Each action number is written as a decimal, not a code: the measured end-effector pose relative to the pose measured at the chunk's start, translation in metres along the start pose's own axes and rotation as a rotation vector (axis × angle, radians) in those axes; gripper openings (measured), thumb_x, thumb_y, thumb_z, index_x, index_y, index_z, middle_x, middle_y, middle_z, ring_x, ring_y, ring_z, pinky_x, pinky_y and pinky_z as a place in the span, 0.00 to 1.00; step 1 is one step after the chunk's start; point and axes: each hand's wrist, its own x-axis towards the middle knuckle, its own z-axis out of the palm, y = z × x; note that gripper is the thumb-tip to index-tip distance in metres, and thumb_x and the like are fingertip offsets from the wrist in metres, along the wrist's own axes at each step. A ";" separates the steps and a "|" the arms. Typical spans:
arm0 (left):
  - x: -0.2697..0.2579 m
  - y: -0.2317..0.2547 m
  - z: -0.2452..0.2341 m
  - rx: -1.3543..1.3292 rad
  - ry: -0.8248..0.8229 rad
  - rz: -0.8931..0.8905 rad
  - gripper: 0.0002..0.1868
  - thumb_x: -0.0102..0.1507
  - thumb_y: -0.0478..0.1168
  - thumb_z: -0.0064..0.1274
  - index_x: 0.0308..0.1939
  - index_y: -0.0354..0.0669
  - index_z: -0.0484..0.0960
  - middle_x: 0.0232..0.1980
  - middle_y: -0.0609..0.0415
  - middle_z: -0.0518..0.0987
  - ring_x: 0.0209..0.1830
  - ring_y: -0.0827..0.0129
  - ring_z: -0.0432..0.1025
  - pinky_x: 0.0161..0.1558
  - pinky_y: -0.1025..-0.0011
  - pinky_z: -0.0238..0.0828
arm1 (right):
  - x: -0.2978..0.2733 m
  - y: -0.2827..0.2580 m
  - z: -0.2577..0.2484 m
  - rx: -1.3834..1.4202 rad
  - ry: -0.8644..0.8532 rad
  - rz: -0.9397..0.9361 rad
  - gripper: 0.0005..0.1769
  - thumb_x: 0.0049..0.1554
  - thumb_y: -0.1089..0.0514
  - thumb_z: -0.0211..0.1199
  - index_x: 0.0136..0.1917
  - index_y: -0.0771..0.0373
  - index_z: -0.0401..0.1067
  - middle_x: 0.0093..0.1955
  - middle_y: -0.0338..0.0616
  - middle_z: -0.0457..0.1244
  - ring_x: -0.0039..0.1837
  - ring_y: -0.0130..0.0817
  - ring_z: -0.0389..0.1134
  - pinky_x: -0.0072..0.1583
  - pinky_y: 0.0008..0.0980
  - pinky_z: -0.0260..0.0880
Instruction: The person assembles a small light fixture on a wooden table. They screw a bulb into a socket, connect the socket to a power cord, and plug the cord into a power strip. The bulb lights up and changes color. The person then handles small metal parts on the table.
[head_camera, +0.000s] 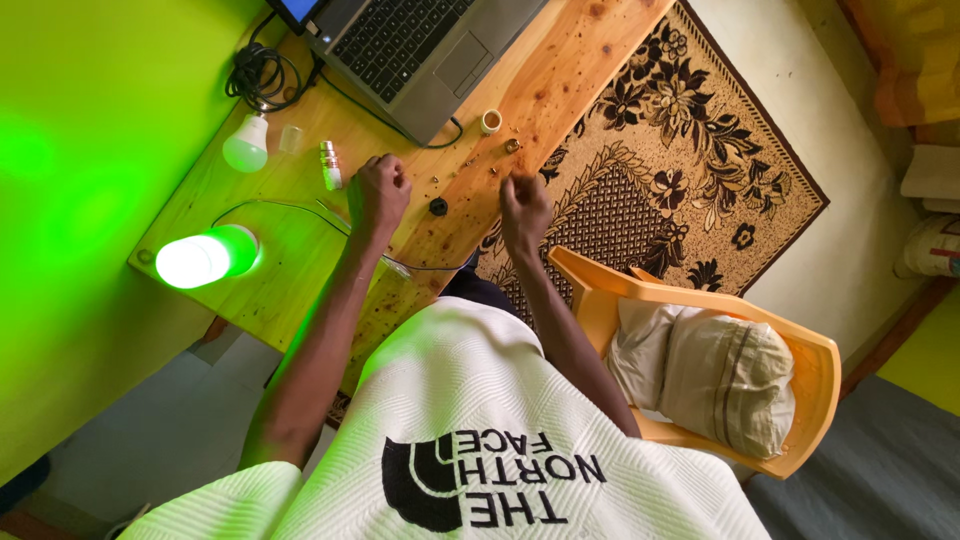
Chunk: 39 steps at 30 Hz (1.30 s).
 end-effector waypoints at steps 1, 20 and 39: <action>-0.002 0.001 -0.002 -0.039 -0.030 -0.019 0.04 0.57 0.33 0.61 0.34 0.37 0.81 0.34 0.44 0.82 0.32 0.50 0.78 0.33 0.58 0.74 | 0.010 -0.002 0.000 -0.105 0.054 -0.068 0.10 0.61 0.58 0.66 0.50 0.68 0.75 0.45 0.50 0.71 0.41 0.34 0.73 0.41 0.32 0.81; -0.041 0.007 -0.009 -0.513 -0.036 -0.191 0.09 0.64 0.39 0.61 0.47 0.41 0.85 0.42 0.51 0.86 0.37 0.70 0.81 0.42 0.72 0.81 | -0.016 -0.001 -0.008 -0.046 -0.052 -0.101 0.13 0.58 0.51 0.69 0.49 0.62 0.74 0.44 0.42 0.68 0.41 0.30 0.68 0.42 0.28 0.76; -0.057 0.053 -0.001 -1.475 -0.484 -0.610 0.19 0.66 0.36 0.54 0.61 0.35 0.81 0.51 0.50 0.82 0.45 0.70 0.79 0.50 0.71 0.79 | -0.052 -0.004 -0.016 0.352 -0.205 0.027 0.18 0.56 0.62 0.69 0.59 0.68 0.74 0.51 0.45 0.70 0.51 0.29 0.72 0.57 0.28 0.77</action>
